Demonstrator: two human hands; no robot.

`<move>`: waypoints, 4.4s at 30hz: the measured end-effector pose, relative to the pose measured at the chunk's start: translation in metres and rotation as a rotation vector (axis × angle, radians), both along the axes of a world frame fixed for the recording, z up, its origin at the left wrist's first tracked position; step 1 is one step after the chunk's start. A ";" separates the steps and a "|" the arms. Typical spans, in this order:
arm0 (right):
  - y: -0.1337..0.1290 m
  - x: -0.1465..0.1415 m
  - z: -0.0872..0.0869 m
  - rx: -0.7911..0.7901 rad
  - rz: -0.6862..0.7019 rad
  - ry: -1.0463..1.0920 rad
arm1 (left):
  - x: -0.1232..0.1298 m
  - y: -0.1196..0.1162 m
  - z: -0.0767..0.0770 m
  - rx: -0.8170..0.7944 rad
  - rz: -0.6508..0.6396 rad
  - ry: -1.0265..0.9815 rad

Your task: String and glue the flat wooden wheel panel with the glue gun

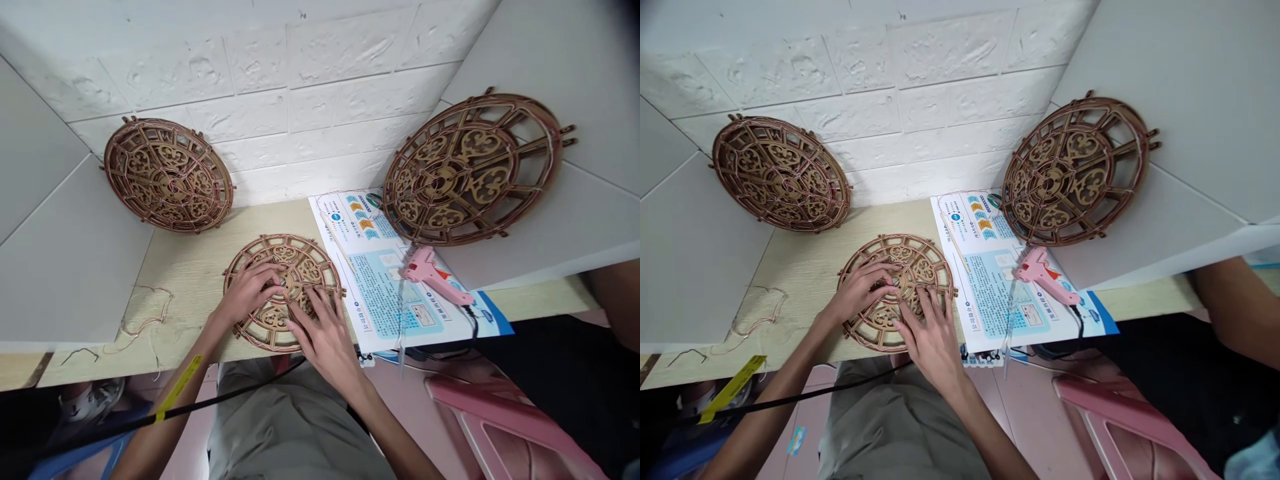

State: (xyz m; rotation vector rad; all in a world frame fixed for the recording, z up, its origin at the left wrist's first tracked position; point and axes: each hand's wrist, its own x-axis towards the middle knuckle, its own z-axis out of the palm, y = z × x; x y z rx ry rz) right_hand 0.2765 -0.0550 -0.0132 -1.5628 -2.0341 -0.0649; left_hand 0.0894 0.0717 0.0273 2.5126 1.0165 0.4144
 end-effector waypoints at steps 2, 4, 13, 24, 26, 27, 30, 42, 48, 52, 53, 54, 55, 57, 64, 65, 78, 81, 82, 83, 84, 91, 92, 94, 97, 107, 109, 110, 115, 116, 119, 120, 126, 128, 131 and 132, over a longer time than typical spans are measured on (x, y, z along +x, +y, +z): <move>0.000 0.000 0.000 0.000 0.000 0.007 | 0.001 0.003 0.003 0.012 -0.001 0.017; 0.000 0.000 0.000 -0.003 0.000 0.004 | 0.001 0.007 0.005 0.018 -0.017 0.025; 0.000 0.002 0.003 -0.020 0.005 0.011 | 0.001 0.022 0.004 0.013 -0.105 0.042; 0.000 0.001 0.001 -0.012 -0.002 0.014 | 0.004 0.030 0.004 -0.033 -0.087 0.079; 0.000 0.002 0.002 -0.009 0.000 0.015 | 0.004 0.030 0.002 -0.033 -0.071 0.076; 0.000 0.002 0.002 -0.011 0.002 0.016 | 0.003 0.030 0.002 -0.034 -0.067 0.078; -0.001 0.002 0.003 -0.019 0.012 0.023 | 0.003 0.031 0.000 -0.045 -0.062 0.075; -0.002 0.002 -0.001 -0.021 0.010 0.036 | 0.004 0.010 -0.001 -0.055 0.045 0.018; -0.002 0.002 0.000 -0.025 0.000 0.015 | 0.003 0.012 -0.001 -0.079 0.017 0.062; -0.002 0.002 0.002 -0.013 0.015 0.008 | 0.004 0.015 0.000 -0.113 0.022 0.078; -0.002 0.002 0.001 -0.011 0.017 0.003 | 0.004 0.016 0.001 -0.126 0.017 0.079; -0.002 0.003 0.001 -0.011 0.018 -0.002 | 0.005 0.017 0.002 -0.136 0.011 0.079; -0.002 0.003 0.000 -0.012 0.019 -0.005 | 0.005 0.018 0.003 -0.143 0.005 0.078; -0.002 0.003 -0.001 -0.012 0.022 0.004 | 0.006 0.018 0.004 -0.146 0.002 0.068; -0.003 0.005 -0.002 -0.009 0.040 0.059 | 0.007 0.015 0.003 -0.130 0.024 0.053; -0.003 0.005 -0.001 -0.012 0.044 0.063 | 0.007 0.014 0.003 -0.132 0.027 0.050; -0.002 0.005 0.004 -0.047 0.017 0.111 | 0.011 0.021 0.007 -0.237 0.044 0.058; -0.002 0.004 0.002 -0.045 0.009 0.140 | 0.012 0.021 0.005 -0.213 0.046 0.073; -0.002 0.004 0.002 -0.045 0.008 0.148 | 0.012 0.021 0.004 -0.203 0.045 0.070; -0.002 0.004 0.001 -0.046 0.008 0.154 | 0.012 0.020 0.004 -0.191 0.041 0.065; -0.002 0.004 0.001 -0.048 0.009 0.159 | 0.012 0.020 0.003 -0.179 0.037 0.058; -0.002 0.005 0.003 -0.083 0.001 0.193 | 0.012 0.022 0.001 -0.157 0.017 0.035; -0.002 0.005 0.004 -0.091 -0.003 0.196 | 0.012 0.022 0.001 -0.157 0.017 0.036; -0.002 0.005 0.005 -0.113 -0.014 0.196 | 0.013 0.023 0.002 -0.157 0.015 0.038; -0.002 0.005 0.006 -0.138 -0.028 0.201 | 0.013 0.023 0.002 -0.168 0.015 0.046; 0.002 0.010 0.015 -0.123 0.000 0.076 | 0.013 0.022 0.003 -0.165 0.011 0.058; 0.003 0.010 0.017 -0.109 0.005 0.035 | 0.013 0.022 0.004 -0.162 0.005 0.058; 0.003 0.010 0.018 -0.105 0.005 0.015 | 0.014 0.022 0.004 -0.161 0.005 0.056; 0.002 0.006 0.020 -0.102 -0.018 -0.082 | 0.014 0.022 0.003 -0.158 0.004 0.034; 0.002 0.006 0.019 -0.099 -0.015 -0.088 | 0.014 0.022 0.003 -0.163 0.006 0.037; 0.001 0.008 0.016 -0.085 0.015 -0.068 | 0.013 0.022 0.002 -0.165 0.007 0.041; 0.001 0.009 0.014 -0.082 0.023 -0.058 | 0.013 0.022 0.002 -0.162 0.005 0.039; 0.000 0.008 0.013 -0.086 0.005 -0.050 | 0.013 0.024 0.002 -0.159 0.002 0.051; 0.001 0.007 0.016 -0.090 0.003 -0.048 | 0.012 0.023 0.002 -0.152 -0.004 0.040; 0.002 0.005 0.018 -0.097 -0.012 -0.056 | 0.012 0.023 0.000 -0.136 -0.006 0.020; 0.002 0.005 0.018 -0.097 -0.015 -0.058 | 0.012 0.023 0.000 -0.136 -0.005 0.017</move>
